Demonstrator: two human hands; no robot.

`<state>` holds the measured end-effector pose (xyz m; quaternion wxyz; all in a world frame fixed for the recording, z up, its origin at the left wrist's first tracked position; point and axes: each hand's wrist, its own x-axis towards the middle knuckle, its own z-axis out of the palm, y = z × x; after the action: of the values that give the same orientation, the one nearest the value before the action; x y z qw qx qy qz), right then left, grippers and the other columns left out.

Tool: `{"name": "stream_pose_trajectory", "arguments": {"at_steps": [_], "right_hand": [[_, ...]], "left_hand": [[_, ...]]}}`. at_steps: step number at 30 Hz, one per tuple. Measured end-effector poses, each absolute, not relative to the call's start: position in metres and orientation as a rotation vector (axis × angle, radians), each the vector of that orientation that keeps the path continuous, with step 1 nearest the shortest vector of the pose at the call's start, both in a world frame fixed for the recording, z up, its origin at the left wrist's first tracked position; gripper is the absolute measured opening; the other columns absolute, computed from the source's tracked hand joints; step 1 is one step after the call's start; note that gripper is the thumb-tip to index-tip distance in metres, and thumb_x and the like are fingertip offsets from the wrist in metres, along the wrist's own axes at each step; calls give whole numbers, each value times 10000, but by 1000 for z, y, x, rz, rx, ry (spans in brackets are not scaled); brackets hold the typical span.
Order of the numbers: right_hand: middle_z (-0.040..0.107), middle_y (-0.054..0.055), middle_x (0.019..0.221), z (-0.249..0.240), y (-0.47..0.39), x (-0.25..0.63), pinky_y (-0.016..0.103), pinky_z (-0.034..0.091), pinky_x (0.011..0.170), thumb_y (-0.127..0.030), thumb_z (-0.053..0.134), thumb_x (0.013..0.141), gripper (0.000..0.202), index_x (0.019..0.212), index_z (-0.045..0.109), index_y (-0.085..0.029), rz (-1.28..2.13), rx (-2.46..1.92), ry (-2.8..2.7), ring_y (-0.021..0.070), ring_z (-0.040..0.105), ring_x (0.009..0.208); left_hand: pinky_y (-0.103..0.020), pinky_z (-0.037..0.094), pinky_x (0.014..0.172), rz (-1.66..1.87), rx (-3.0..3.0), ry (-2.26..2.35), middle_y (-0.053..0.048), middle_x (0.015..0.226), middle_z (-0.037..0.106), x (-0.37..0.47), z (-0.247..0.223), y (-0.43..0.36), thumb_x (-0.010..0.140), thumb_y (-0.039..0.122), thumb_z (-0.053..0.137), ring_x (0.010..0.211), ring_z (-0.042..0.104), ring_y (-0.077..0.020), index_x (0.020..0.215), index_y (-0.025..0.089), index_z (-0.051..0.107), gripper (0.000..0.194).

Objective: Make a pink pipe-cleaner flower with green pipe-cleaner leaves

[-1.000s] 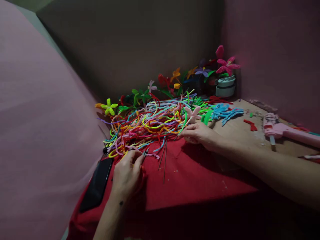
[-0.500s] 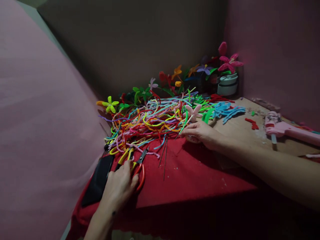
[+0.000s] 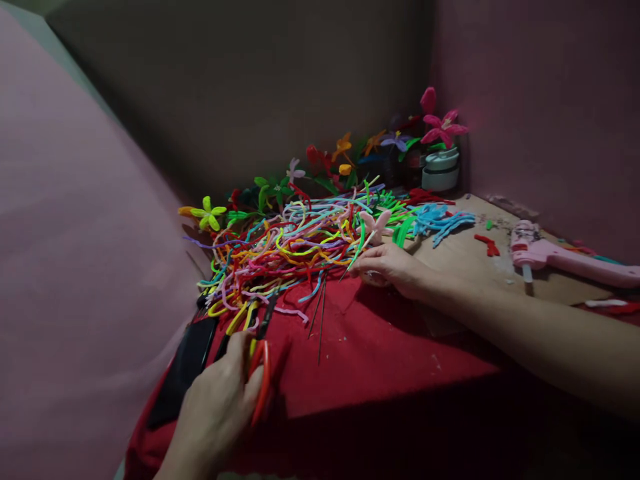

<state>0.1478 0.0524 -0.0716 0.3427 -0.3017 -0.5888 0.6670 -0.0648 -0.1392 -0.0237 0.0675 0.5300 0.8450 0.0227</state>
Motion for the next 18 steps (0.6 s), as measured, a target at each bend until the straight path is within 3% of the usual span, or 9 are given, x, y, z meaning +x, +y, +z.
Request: {"name": "stream_pose_trajectory", "arguments": {"at_steps": [3,6,10,15,18], "right_hand": [[383,-29,373,-69,52,148,227,116,380,-249,601,645,157,574,628,-111,1736,-800,-1501,42,265,350],[383,-20,380,-67,51,149,235,109,383,-239,563,665,172,571,625,-109,1755,-815,-1472,45,261,345],[373,-19,380,-67,53,149,239,101,385,-227,536,672,182,555,614,-112,1784,-798,-1457,48,257,339],[385,-14,380,-64,51,149,239,108,388,-205,538,650,169,515,587,-115,1771,-796,-1461,49,263,342],[394,-10,382,-62,50,149,241,97,390,-213,531,653,173,530,599,-112,1779,-807,-1467,47,254,339]], "left_hand": [[-236,374,551,568,1445,1919,0,679,529,-42,-26,-130,750,372,503,603,507,-148,931,224,491,234],[-194,320,485,672,1271,1604,39,593,431,-15,-24,-114,701,386,586,496,378,-81,738,197,492,214],[-178,284,467,699,1268,1582,40,556,405,4,-20,-95,694,343,593,503,337,-72,626,162,477,225],[-177,289,450,673,1287,1582,37,543,433,1,-28,-87,692,276,583,495,353,-78,625,156,518,152],[-175,270,406,835,1186,1509,39,478,443,-3,-38,-86,656,226,607,438,349,-73,564,154,521,145]]}}
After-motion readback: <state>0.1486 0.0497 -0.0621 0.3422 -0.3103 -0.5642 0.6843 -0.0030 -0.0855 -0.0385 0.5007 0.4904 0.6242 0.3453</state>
